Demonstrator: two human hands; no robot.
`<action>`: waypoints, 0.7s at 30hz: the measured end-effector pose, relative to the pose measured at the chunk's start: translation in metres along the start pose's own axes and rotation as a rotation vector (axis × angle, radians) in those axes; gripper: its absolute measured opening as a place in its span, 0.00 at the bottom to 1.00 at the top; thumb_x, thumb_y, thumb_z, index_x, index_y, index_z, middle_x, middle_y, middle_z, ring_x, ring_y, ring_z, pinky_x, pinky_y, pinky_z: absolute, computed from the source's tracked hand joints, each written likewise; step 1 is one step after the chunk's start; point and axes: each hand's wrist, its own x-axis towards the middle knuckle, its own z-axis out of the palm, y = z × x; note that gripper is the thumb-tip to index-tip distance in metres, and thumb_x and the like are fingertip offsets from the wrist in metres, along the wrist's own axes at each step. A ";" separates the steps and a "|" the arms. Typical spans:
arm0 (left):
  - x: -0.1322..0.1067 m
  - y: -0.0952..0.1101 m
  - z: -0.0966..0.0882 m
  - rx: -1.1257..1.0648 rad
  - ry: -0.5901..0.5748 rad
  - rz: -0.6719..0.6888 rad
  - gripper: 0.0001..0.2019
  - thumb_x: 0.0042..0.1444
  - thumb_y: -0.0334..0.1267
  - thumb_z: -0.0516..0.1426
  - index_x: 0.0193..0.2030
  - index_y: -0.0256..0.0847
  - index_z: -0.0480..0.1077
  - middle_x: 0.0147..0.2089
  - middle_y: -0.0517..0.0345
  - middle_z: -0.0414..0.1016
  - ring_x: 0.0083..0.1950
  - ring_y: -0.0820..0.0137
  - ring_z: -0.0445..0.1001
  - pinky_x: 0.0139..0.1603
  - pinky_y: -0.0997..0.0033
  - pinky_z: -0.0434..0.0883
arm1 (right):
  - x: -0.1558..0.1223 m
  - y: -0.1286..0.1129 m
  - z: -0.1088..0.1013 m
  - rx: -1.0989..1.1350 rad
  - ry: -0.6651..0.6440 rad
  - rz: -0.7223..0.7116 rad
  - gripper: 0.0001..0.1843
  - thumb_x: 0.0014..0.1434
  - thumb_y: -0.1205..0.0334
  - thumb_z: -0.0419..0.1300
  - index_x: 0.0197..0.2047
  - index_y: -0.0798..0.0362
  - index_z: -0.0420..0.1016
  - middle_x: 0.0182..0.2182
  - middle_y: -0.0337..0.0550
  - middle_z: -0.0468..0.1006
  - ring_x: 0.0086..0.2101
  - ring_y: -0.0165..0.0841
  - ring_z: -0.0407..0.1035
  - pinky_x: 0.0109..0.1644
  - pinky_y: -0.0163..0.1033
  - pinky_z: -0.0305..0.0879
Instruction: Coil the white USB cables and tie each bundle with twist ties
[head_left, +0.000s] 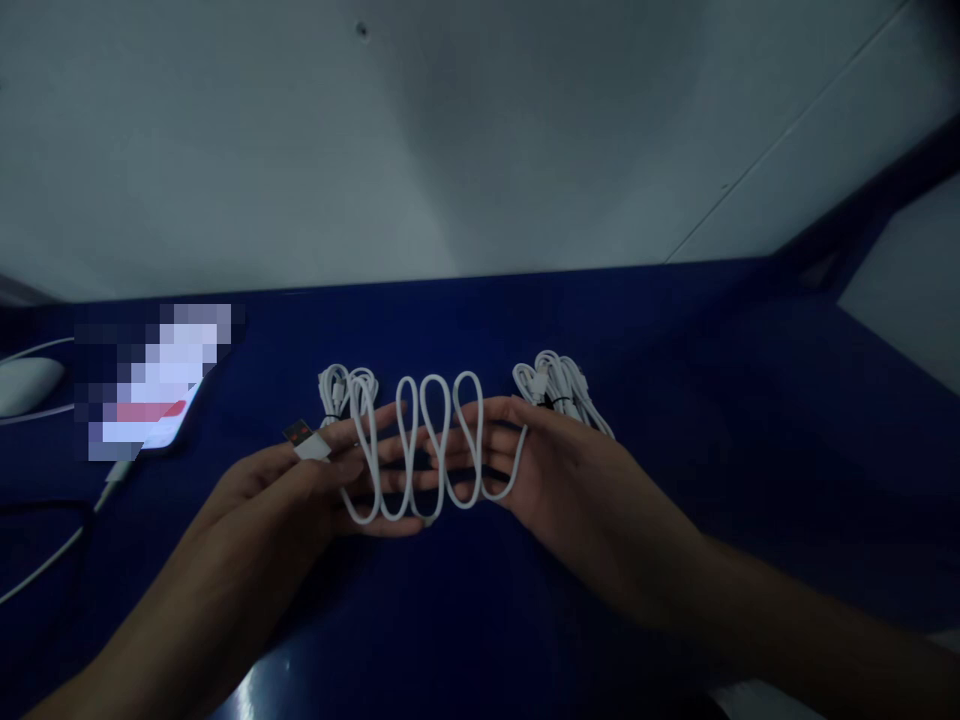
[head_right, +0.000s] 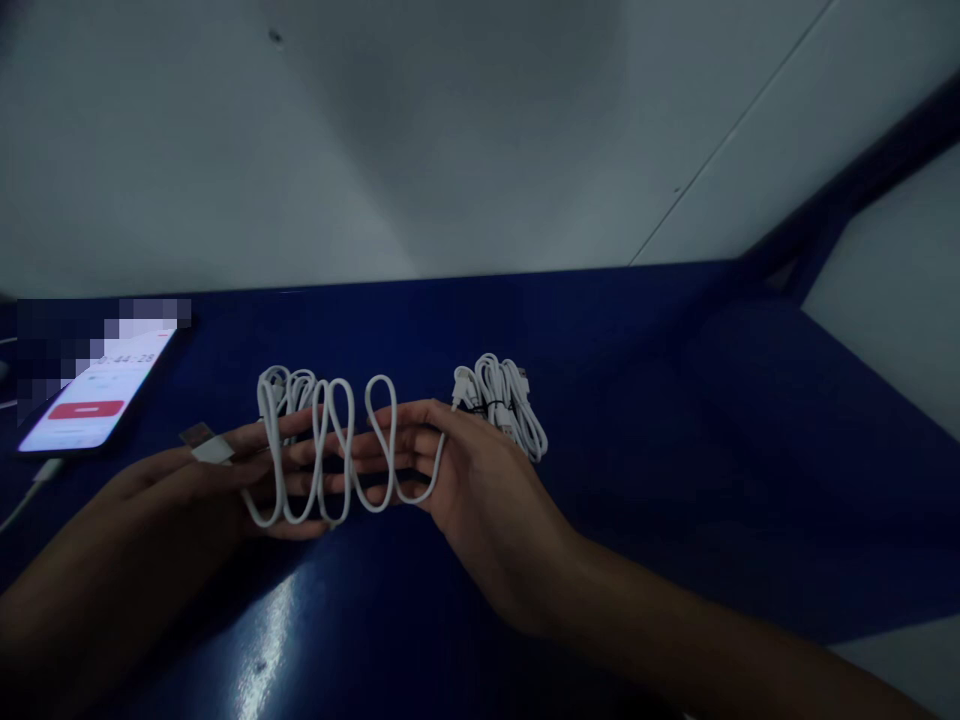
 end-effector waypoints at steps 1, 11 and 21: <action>0.001 0.001 0.003 0.001 -0.006 -0.003 0.22 0.65 0.45 0.69 0.65 0.47 0.86 0.59 0.45 0.92 0.65 0.36 0.87 0.60 0.41 0.88 | 0.000 0.000 0.000 0.005 -0.003 -0.001 0.18 0.78 0.54 0.58 0.51 0.54 0.87 0.53 0.54 0.87 0.57 0.50 0.79 0.71 0.61 0.68; -0.005 -0.005 -0.009 0.149 0.002 -0.026 0.20 0.68 0.46 0.69 0.64 0.46 0.87 0.63 0.44 0.91 0.65 0.37 0.87 0.52 0.51 0.90 | 0.000 -0.002 0.003 0.016 0.040 0.020 0.18 0.79 0.54 0.58 0.52 0.55 0.86 0.53 0.55 0.87 0.57 0.49 0.80 0.67 0.58 0.72; -0.001 -0.006 -0.016 0.151 -0.022 -0.006 0.16 0.71 0.42 0.68 0.63 0.47 0.88 0.69 0.47 0.87 0.65 0.39 0.87 0.49 0.57 0.91 | 0.000 -0.003 0.003 0.013 0.028 0.032 0.16 0.79 0.54 0.59 0.51 0.53 0.87 0.51 0.52 0.86 0.54 0.47 0.80 0.66 0.57 0.72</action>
